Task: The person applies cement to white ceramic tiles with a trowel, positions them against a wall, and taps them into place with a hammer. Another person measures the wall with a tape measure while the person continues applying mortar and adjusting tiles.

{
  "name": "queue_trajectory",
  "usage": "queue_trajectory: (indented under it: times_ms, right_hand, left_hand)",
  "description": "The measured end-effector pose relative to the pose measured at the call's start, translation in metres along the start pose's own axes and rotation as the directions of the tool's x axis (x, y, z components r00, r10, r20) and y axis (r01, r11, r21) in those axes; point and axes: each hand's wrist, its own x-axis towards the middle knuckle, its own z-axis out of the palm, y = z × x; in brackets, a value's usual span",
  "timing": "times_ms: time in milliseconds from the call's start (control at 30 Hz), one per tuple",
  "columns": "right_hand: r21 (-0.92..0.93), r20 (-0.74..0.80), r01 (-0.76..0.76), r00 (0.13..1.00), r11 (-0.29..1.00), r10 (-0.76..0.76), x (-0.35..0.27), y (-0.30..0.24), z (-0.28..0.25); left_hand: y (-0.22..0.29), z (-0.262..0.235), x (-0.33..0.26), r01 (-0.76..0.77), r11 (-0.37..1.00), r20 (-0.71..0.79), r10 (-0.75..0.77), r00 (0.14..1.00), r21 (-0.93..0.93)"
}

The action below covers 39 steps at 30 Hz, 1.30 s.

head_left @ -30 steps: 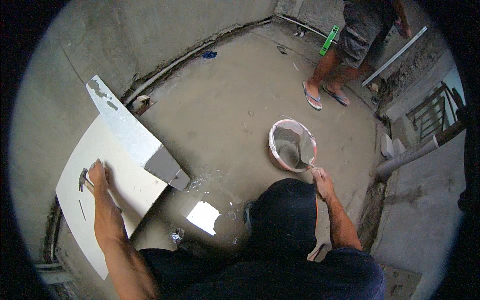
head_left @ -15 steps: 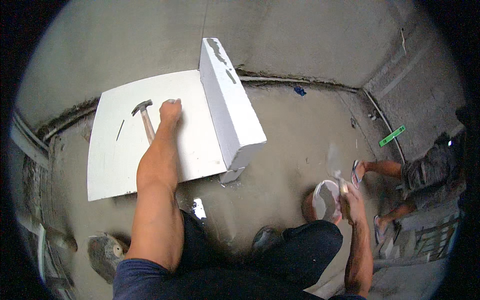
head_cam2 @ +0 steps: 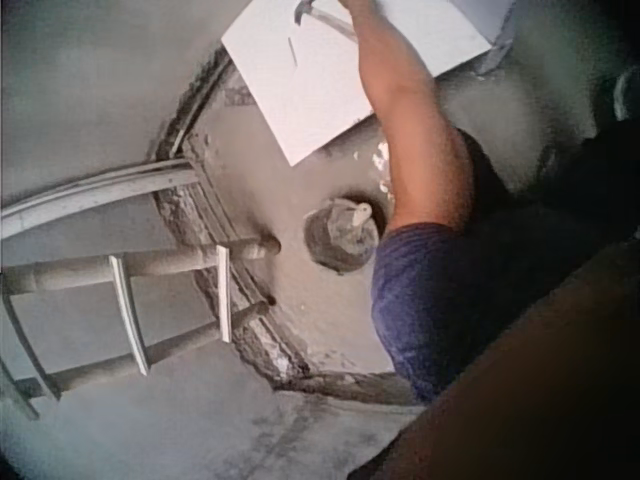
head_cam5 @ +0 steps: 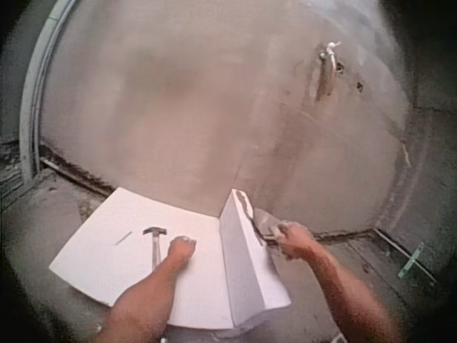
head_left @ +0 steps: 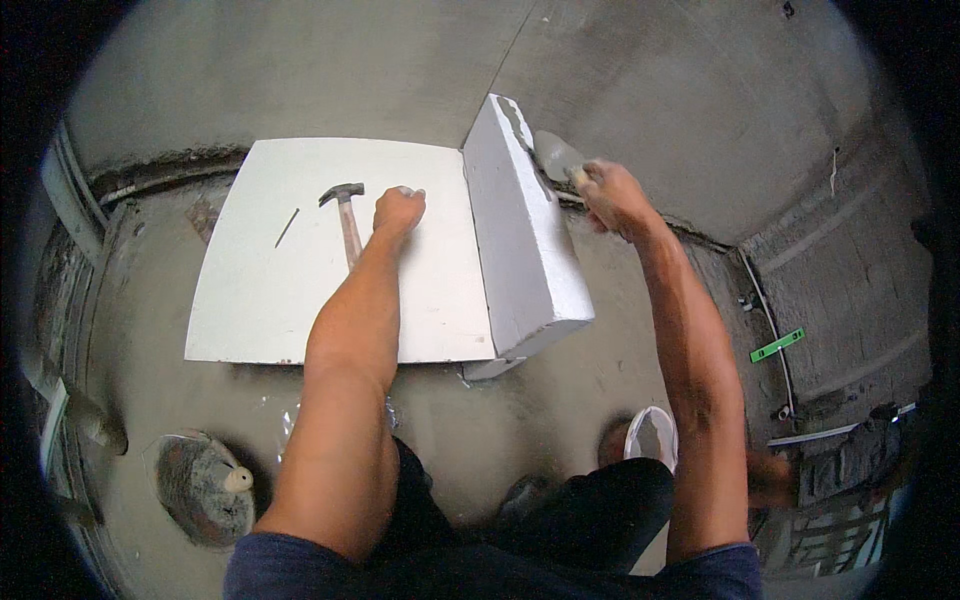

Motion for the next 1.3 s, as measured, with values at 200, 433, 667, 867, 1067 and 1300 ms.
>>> queue_trajectory:
  times_ms: [200,433,667,867,1067,1300]
  right_hand:
    - [-0.465,0.204,0.036,0.977,0.885,0.067,0.05,-0.039,0.006]
    - [-0.528,0.098,0.128,0.991,0.84,-0.089,-0.035,-0.033,-0.003]
    - [-0.654,0.041,0.056,0.998,0.754,-0.039,-0.097,-0.033,0.0]
    - [-0.682,-0.036,0.088,0.988,0.726,-0.153,-0.171,-0.004,0.017]
    - [-0.562,-0.15,-0.059,0.988,0.825,-0.031,-0.257,0.034,0.077]
    - [-0.427,-0.174,-0.182,0.978,0.886,0.117,-0.293,0.071,0.135]
  left_hand:
    - [0.008,0.002,-0.002,-0.001,0.999,0.019,0.002,1.0,-0.049]
    - [0.018,0.023,-0.001,-0.037,0.998,0.063,0.041,0.997,-0.06]
    - [0.031,0.054,-0.003,-0.068,0.996,0.085,0.073,0.994,-0.059]
    - [0.025,0.042,0.002,-0.043,0.999,0.082,0.045,0.996,-0.032]
    - [0.017,0.042,0.003,-0.027,0.999,0.049,0.028,0.998,-0.026]
    - [0.017,0.067,0.006,-0.071,0.997,0.085,0.072,0.994,-0.014]
